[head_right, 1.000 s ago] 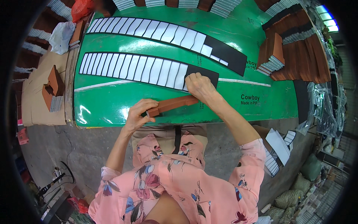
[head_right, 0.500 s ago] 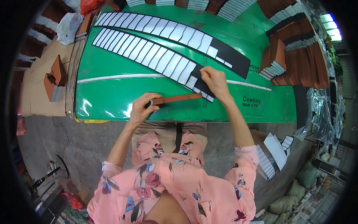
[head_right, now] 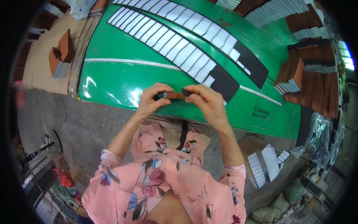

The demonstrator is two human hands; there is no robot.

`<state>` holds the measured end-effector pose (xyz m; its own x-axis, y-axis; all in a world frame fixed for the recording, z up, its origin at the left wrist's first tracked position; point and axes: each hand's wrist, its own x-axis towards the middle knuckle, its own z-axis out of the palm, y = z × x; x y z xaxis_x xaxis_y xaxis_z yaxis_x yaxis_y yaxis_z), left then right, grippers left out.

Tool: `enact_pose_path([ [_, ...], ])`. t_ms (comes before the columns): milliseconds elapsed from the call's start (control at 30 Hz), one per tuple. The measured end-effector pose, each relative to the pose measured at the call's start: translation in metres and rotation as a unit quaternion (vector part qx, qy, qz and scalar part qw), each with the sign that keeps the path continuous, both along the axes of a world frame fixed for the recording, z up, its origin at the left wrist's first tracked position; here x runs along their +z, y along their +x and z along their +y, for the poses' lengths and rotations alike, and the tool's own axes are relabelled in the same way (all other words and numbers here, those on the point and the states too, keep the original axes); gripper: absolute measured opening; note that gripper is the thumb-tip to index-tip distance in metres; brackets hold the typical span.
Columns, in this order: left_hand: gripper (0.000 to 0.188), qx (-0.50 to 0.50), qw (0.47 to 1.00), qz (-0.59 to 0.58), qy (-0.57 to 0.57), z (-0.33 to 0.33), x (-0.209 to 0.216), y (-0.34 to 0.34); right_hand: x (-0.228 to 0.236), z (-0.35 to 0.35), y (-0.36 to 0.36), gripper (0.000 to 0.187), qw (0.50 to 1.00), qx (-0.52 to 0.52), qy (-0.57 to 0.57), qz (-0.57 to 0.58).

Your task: The recorder is assembling small rectangular tiles by applying black and white adhesive strips and then stacking them.

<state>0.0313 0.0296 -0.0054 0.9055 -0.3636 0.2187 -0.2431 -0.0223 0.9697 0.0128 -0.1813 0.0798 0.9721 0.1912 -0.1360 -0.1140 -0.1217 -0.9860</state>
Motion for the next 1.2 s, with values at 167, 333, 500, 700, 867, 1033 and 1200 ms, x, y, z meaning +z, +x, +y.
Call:
enact_pose_path([
  [167,0.032,0.051,0.998,0.006,-0.029,-0.003,-0.005,-0.006,-0.010,0.027,0.001,0.021,0.917,0.052,-0.276,-0.282],
  [333,0.031,0.063,0.997,-0.019,-0.032,-0.004,-0.005,-0.006,-0.014,0.035,-0.003,0.027,0.881,0.011,-0.337,-0.331],
  [500,0.031,0.068,0.997,-0.034,-0.031,-0.003,-0.004,-0.006,-0.017,0.036,-0.003,0.030,0.870,0.015,-0.356,-0.342],
  [700,0.032,0.066,0.997,-0.040,-0.030,-0.004,-0.006,-0.006,-0.019,0.037,-0.003,0.030,0.869,0.011,-0.360,-0.339],
  [867,0.031,0.068,0.997,-0.031,-0.032,-0.004,-0.007,-0.007,-0.019,0.038,-0.003,0.030,0.868,0.011,-0.362,-0.340],
  [1033,0.031,0.071,0.996,-0.039,-0.029,-0.004,-0.008,-0.007,-0.019,0.039,-0.003,0.030,0.866,0.011,-0.365,-0.343],
  [1200,0.031,0.069,0.996,-0.038,-0.029,-0.004,-0.008,-0.007,-0.020,0.039,-0.002,0.030,0.863,0.013,-0.364,-0.349],
])
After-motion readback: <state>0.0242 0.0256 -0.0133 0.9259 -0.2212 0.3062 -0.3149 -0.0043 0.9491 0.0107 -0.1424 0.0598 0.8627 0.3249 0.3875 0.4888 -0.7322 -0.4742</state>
